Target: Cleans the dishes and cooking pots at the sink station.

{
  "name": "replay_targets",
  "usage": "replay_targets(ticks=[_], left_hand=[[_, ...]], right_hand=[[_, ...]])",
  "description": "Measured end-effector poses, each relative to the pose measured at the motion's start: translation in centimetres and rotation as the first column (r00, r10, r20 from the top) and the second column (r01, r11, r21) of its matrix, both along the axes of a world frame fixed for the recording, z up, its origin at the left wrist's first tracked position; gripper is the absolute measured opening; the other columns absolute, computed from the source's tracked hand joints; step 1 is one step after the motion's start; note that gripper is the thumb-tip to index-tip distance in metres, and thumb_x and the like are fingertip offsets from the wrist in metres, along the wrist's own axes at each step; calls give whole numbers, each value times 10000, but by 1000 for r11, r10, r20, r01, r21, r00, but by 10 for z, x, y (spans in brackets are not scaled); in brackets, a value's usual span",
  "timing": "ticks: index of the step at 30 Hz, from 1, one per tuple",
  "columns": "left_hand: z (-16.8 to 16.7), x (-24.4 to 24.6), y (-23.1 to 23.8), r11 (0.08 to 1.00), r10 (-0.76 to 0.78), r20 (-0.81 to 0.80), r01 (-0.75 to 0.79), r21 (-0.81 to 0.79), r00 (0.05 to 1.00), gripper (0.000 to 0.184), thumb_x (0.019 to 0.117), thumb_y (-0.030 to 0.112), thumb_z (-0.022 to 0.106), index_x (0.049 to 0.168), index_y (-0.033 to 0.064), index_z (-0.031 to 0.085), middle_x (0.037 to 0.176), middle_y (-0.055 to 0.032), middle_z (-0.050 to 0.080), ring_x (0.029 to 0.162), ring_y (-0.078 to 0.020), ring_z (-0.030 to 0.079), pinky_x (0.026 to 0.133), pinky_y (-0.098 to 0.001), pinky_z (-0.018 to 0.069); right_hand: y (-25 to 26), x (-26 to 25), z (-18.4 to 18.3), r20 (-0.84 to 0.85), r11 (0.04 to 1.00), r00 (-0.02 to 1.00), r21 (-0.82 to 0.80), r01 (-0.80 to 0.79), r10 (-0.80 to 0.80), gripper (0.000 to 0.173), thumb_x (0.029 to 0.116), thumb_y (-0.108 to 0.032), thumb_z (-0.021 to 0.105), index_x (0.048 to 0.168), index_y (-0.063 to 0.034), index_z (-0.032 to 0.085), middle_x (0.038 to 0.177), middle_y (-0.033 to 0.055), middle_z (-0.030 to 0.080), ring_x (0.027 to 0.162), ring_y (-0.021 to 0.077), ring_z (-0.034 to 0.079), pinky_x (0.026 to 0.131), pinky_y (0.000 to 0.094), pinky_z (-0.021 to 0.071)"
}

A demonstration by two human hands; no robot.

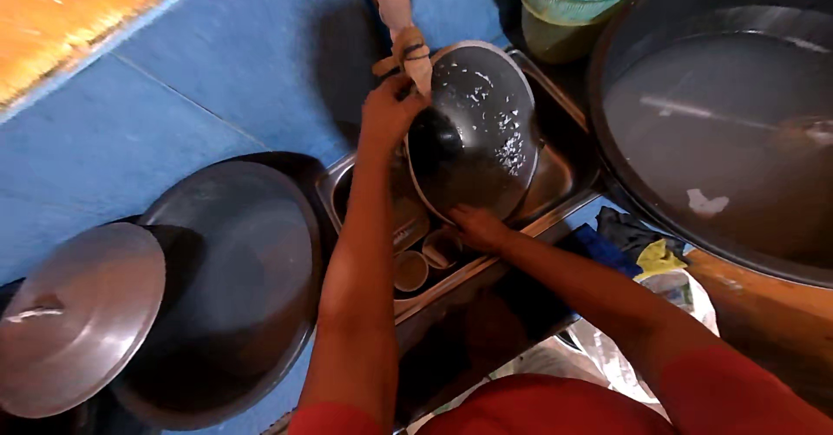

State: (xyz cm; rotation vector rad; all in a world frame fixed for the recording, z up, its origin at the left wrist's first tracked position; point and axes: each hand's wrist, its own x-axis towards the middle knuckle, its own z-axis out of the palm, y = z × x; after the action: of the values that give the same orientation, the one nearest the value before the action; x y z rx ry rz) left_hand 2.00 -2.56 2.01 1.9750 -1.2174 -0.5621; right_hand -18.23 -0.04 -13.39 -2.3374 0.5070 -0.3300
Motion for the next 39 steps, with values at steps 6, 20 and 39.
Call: replay_targets(ticks=[6,20,39], left_hand=[[-32,-29,46,984,7,16,-4,-176,1000,947,918,364,749,1620,10,220,1648,-200,320,1513,-256,352,1223,-413,326],[-10,-23,4,998,46,193,-54,35,980,449,1032,110,518,1479,94,553,1419,-143,622,1353,-237,559,1152,-420,405],[-14,-24,13,997,65,256,-75,30,964,500,1025,70,490,1525,87,497,1490,-126,572,1413,-235,510,1192,-410,364]], right_hand=[[9,45,83,37,917,967,328,226,-252,379,1045,-159,569,1376,24,595,1283,228,665,1172,375,658,1023,556,502],[-28,-24,-16,-416,988,905,76,132,-89,575,1102,-479,348,1423,-76,604,1516,211,504,1456,429,394,1217,630,235],[-16,52,1,-188,837,981,543,68,42,514,1142,-341,291,1492,-35,510,1490,207,541,1394,354,503,1164,563,365]])
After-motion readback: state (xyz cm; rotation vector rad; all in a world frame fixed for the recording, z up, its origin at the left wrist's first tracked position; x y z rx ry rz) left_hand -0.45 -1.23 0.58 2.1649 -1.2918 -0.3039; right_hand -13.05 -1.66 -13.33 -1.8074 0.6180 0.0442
